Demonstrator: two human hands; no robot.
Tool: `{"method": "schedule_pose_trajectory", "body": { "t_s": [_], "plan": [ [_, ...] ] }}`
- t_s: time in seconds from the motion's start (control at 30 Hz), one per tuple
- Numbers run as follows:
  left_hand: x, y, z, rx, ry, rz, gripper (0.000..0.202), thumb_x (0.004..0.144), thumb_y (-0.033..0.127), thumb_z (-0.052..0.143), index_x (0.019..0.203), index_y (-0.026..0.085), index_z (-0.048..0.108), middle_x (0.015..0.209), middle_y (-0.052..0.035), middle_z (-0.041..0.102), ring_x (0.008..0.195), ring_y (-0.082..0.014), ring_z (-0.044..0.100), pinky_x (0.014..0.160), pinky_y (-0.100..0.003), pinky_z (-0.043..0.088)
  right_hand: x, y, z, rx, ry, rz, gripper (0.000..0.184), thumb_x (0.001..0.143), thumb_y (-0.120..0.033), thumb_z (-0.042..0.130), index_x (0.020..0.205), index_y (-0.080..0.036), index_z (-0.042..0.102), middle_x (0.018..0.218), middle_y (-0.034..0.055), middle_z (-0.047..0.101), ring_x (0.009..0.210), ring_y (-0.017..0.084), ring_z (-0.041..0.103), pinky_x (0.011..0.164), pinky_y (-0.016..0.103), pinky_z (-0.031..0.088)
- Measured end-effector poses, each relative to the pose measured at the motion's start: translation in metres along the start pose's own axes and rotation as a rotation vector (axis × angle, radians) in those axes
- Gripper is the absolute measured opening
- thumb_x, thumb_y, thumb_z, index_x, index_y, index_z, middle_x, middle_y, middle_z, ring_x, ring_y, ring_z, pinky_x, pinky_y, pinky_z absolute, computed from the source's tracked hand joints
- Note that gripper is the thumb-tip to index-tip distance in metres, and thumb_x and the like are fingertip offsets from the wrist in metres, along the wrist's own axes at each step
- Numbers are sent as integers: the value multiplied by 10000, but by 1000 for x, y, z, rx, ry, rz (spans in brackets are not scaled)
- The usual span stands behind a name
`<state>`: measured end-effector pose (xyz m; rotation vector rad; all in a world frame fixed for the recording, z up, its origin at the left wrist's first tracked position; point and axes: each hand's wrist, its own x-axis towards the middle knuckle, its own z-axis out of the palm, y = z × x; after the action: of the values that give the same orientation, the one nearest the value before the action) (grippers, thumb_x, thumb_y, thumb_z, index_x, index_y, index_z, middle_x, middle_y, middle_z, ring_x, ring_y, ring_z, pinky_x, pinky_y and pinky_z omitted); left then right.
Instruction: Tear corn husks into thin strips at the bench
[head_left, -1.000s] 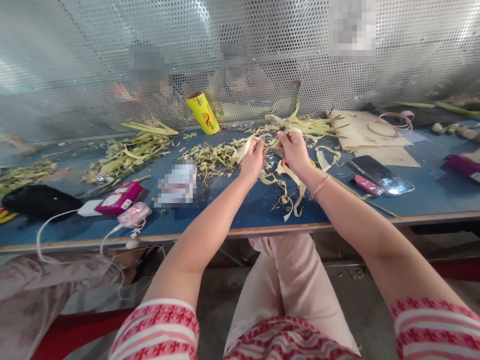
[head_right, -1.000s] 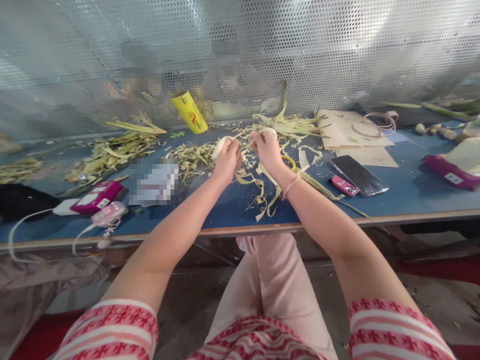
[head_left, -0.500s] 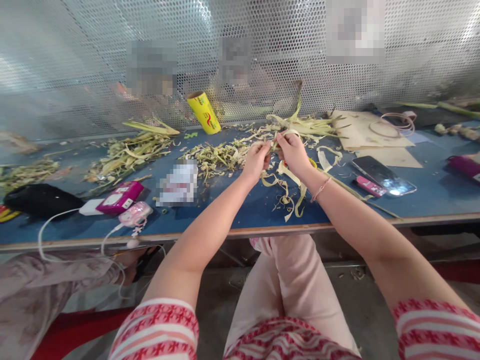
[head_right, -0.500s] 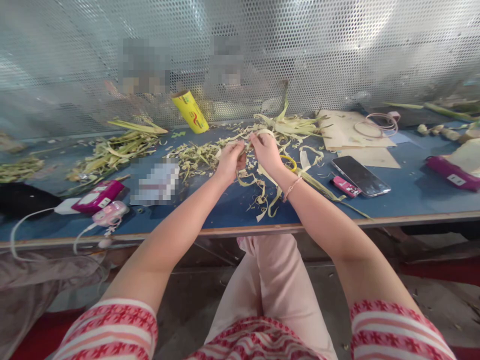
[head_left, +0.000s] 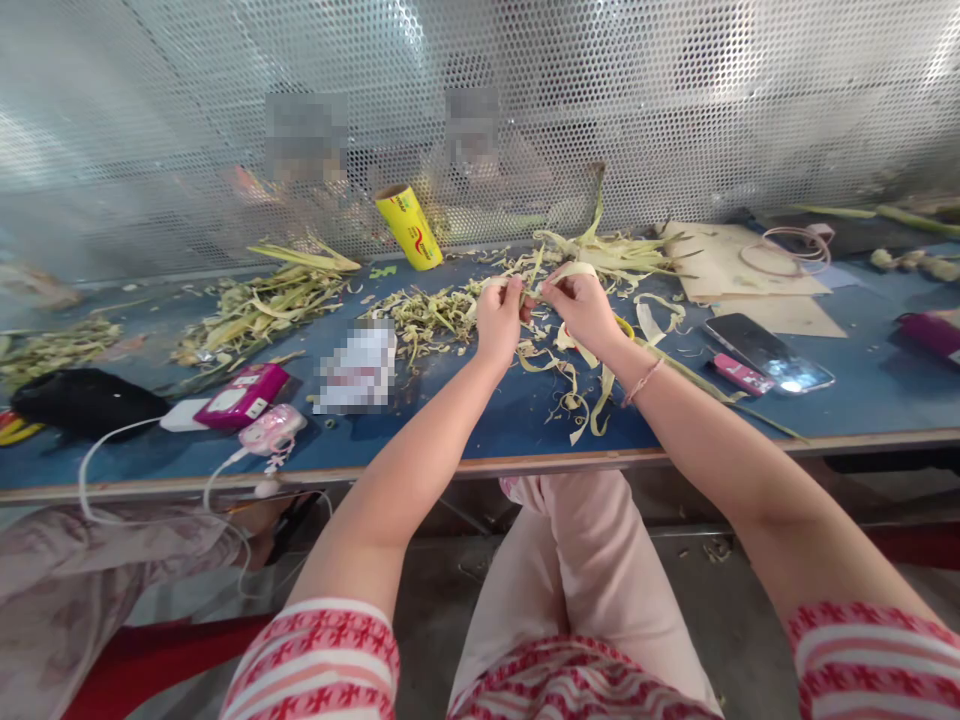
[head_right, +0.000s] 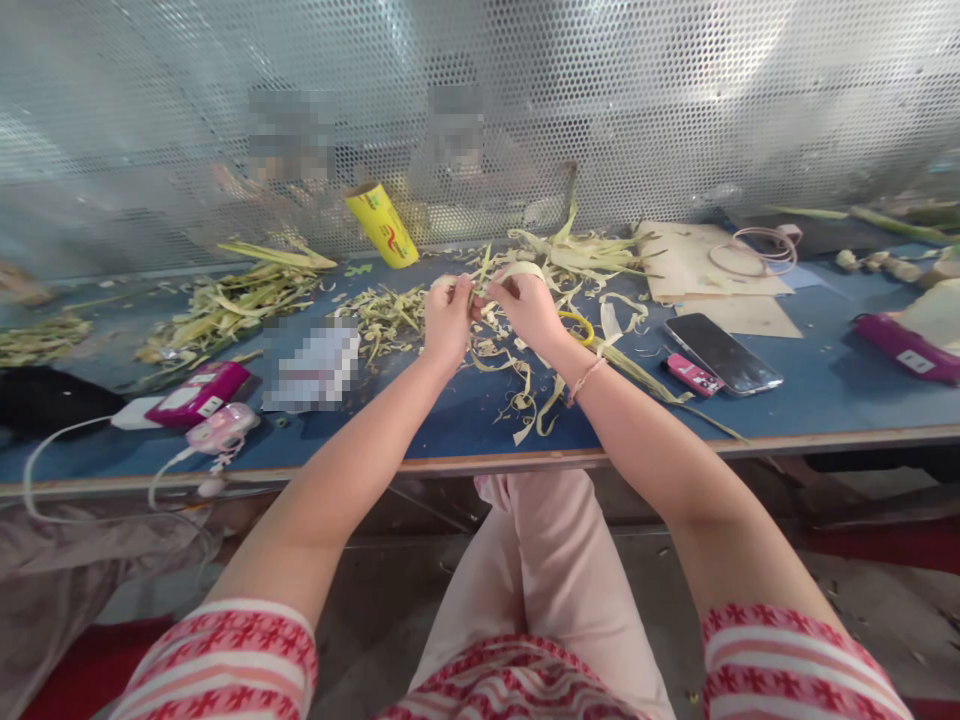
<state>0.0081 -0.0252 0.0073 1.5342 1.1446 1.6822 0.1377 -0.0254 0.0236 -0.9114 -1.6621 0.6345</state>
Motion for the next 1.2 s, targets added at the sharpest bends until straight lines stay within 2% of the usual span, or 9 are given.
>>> {"method": "schedule_pose_trajectory", "body": {
  "t_s": [0.13,0.3,0.43,0.53,0.63,0.77,0.87,1.03,1.2],
  "plan": [
    [-2,5,-3,74,17,14,543,865,724,375,693,219,476,521,23,408,476,-112,419,521,-280,346,-2,-2,2,-32,-13,-9,140,847,-221,600,716,-188,564,689,-2,492,668,130,464,648,288,379],
    [-3,2,-2,95,68,22,545,864,732,356,862,215,527,555,21,419,509,-133,461,552,-293,367,-2,-3,4,-25,4,-20,111,847,-206,589,740,-186,570,716,5,526,669,128,484,650,289,392],
    [-2,-2,-1,87,82,26,569,862,743,314,872,212,518,575,11,426,550,-151,507,560,-302,397,-3,-3,5,17,-2,-4,142,862,-235,601,735,-198,548,695,9,503,696,144,512,621,282,392],
    [0,-1,-3,147,112,170,553,861,735,331,821,213,511,682,-39,501,708,-186,576,650,-334,456,-1,-1,5,109,-6,55,136,879,-247,591,769,-212,518,668,0,503,620,127,489,556,264,362],
    [2,7,-11,255,147,402,525,863,712,373,785,217,529,958,-125,587,977,-231,584,814,-382,480,1,0,4,259,-3,148,174,894,-298,595,798,-230,466,630,-28,500,510,92,396,486,243,291],
    [2,20,-23,375,-44,552,424,895,614,444,793,220,561,1107,-117,631,1116,-234,550,984,-419,428,1,-6,0,428,-63,276,238,908,-350,600,796,-234,425,585,-58,476,448,65,270,448,235,221],
    [0,22,-25,386,-143,590,407,929,566,419,796,212,570,975,-84,671,1018,-208,579,956,-394,434,-1,-11,-2,495,-92,316,246,911,-322,610,782,-226,424,560,-70,449,438,55,231,441,231,201],
    [-2,14,-15,286,-27,421,429,927,587,411,740,214,512,665,-5,556,649,-135,525,668,-285,423,0,-9,-3,525,-67,260,292,887,-369,649,770,-221,427,564,-71,464,430,39,256,426,211,212],
    [-2,11,-9,158,-27,271,491,879,675,415,704,218,461,572,14,502,541,-122,476,567,-271,379,2,-3,-1,388,-47,158,296,867,-419,662,774,-224,459,573,-46,498,437,53,321,416,217,238]
  ]
}}
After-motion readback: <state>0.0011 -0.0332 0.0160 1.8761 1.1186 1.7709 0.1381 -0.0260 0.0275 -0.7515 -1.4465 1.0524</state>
